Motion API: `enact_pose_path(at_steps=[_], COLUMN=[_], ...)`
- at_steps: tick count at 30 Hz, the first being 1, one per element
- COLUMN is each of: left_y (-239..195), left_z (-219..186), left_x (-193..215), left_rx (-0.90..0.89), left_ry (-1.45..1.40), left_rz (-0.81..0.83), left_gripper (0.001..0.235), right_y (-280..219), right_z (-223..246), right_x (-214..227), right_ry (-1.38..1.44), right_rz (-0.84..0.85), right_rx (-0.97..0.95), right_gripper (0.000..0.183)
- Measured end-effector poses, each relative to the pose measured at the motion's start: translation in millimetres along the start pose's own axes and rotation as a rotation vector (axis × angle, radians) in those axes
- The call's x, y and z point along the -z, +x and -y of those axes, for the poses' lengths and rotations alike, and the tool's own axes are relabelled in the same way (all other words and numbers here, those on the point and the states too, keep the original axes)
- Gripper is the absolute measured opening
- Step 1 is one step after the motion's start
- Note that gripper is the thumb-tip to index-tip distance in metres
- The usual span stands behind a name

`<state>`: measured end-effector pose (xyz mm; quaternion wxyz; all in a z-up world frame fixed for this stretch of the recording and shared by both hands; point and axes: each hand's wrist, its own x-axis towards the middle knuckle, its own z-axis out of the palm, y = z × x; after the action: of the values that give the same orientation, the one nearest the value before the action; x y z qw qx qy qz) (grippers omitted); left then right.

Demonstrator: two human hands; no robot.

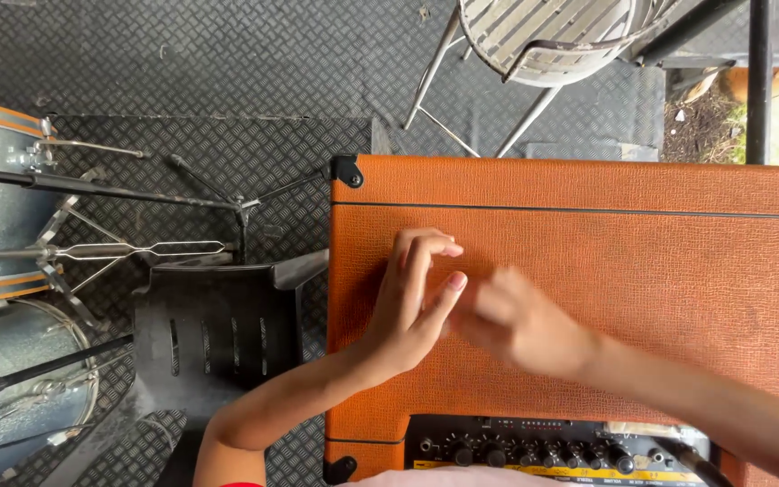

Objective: Clean the top surface and control panel of a guitar amplifier using a cloth.

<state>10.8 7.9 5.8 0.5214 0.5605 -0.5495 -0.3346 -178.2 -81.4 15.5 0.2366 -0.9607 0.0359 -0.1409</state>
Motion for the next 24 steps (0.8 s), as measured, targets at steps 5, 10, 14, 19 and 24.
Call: enact_pose_path(at_steps=[5,10,14,19,24], left_y=[-2,-6,1,2,-5], left_z=[5,9,6,6,19], left_x=[-1,-2,12,38,51], left_rx=[0.008,-0.011,0.003,0.125,0.038], left_ry=[-0.009,0.005,-0.005,-0.166,-0.100], left_rz=[0.022,0.043,-0.052,-0.132,-0.297], left_gripper=[0.023,0.021,0.022,0.025,0.023], right_y=[-30,5,49,63,115], right_z=[-26,-69,-47,-38,-72], right_x=[9,39,23,0,-10], right_ry=[0.126,-0.085,-0.394,-0.167,-0.215], right_rz=[0.038,-0.030,-0.168,-0.082,-0.149], right_rx=[-0.072,-0.385,-0.195,-0.012,-0.089], right_gripper=[0.024,0.025,0.036,0.031,0.033])
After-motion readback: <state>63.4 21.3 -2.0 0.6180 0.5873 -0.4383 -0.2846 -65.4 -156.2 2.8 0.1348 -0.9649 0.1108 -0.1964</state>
